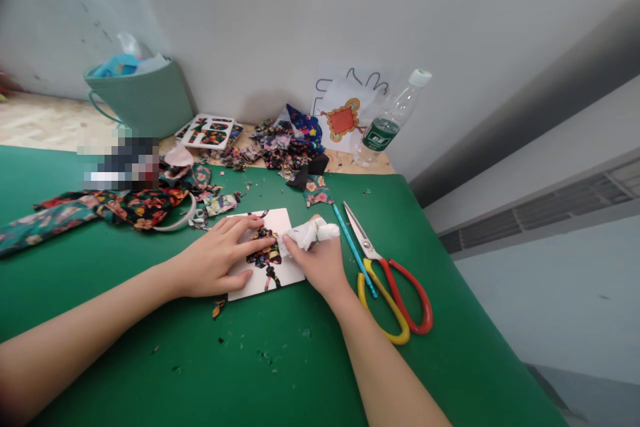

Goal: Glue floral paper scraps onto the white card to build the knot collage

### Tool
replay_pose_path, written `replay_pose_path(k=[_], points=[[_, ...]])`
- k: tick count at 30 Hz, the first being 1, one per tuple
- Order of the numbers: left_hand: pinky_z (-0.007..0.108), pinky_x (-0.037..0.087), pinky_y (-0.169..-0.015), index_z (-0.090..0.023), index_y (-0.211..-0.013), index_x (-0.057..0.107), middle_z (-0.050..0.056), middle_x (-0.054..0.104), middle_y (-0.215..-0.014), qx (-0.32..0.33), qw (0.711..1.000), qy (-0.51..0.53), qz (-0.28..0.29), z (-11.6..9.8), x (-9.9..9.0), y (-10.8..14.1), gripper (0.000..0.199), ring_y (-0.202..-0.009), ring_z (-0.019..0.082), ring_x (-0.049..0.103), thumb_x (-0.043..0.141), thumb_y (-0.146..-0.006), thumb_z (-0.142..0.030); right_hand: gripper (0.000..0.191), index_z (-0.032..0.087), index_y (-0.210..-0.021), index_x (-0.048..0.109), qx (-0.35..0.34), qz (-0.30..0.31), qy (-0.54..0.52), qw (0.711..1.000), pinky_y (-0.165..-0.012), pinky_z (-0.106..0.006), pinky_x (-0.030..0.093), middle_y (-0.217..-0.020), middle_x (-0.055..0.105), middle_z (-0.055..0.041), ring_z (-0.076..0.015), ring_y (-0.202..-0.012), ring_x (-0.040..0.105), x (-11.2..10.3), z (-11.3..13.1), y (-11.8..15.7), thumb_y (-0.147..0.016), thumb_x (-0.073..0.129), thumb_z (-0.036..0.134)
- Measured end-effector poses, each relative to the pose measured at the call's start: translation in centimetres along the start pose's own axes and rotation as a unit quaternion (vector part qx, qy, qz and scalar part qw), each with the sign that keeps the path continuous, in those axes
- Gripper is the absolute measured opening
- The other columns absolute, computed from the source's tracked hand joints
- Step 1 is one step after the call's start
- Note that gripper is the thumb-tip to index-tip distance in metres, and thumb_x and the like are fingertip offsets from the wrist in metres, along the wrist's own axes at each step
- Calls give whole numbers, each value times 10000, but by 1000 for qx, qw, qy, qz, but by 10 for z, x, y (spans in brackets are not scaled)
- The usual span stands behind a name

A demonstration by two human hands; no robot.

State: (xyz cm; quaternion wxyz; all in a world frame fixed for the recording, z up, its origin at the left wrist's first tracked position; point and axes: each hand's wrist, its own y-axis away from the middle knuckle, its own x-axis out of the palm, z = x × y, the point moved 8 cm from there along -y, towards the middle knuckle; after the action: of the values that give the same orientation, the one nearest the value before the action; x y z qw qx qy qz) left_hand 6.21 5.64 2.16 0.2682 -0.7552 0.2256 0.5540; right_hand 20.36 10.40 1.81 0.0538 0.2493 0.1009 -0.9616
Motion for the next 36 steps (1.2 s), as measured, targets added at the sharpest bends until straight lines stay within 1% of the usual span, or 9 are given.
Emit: replay_pose_path(k=[7, 11, 13, 15, 23, 29, 36], points=[[457, 252, -978, -233, -1255, 408, 107, 320, -1276, -2, 1000, -2, 4, 0, 1, 0, 555, -1171, 306, 302, 509, -716, -320, 243, 217, -668, 395, -12, 11, 14, 1000, -568, -268, 400, -593, 501, 42, -145, -578, 520, 3, 2, 0, -681, 612, 326], [470, 260, -969, -247, -1258, 400, 101, 317, -1282, 0, 1000, 3, 2, 0, 1, 0, 558, -1169, 309, 304, 509, -714, -310, 238, 219, -646, 397, 12, -17, -3, 1000, -549, -267, 405, -584, 492, 39, -144, -567, 505, -1, 0, 0, -675, 610, 321], [476, 263, -965, -250, -1260, 395, 101, 317, -1285, 2, 1000, 5, 0, 0, 1, 0, 559, -1170, 313, 302, 509, -715, -311, 227, 219, -636, 402, 17, -35, -13, 999, -551, -271, 411, -590, 494, 30, -146, -572, 500, -4, -1, 0, -680, 600, 319], [474, 261, -966, -244, -1259, 398, 105, 319, -1282, 2, 1000, 5, -1, 0, 1, 0, 558, -1171, 315, 300, 510, -718, -317, 224, 217, -640, 408, 16, -40, -16, 999, -561, -275, 413, -602, 499, 25, -145, -577, 496, -4, -1, 0, -681, 602, 321], [473, 269, -961, -242, -1246, 415, 102, 335, -1269, 3, 1000, 10, -8, 0, -1, 0, 543, -1162, 313, 311, 510, -717, -314, 240, 214, -660, 411, 8, -25, 0, 1000, -565, -273, 402, -623, 511, 26, -140, -581, 490, -2, -2, 0, -666, 610, 347], [465, 264, -968, -234, -1247, 415, 106, 332, -1269, 0, 1000, 7, -1, 0, 0, 0, 547, -1164, 312, 309, 513, -716, -321, 238, 215, -660, 406, 14, -23, -3, 1000, -576, -270, 396, -625, 507, 32, -142, -593, 498, -2, -2, 1, -676, 611, 335], [477, 270, -959, -247, -1253, 405, 101, 332, -1275, 0, 1000, 12, -5, 0, -1, 0, 554, -1169, 317, 303, 512, -714, -314, 229, 213, -630, 412, 15, -12, -13, 1000, -551, -268, 400, -601, 506, 34, -141, -565, 498, 1, 0, -1, -660, 615, 314]])
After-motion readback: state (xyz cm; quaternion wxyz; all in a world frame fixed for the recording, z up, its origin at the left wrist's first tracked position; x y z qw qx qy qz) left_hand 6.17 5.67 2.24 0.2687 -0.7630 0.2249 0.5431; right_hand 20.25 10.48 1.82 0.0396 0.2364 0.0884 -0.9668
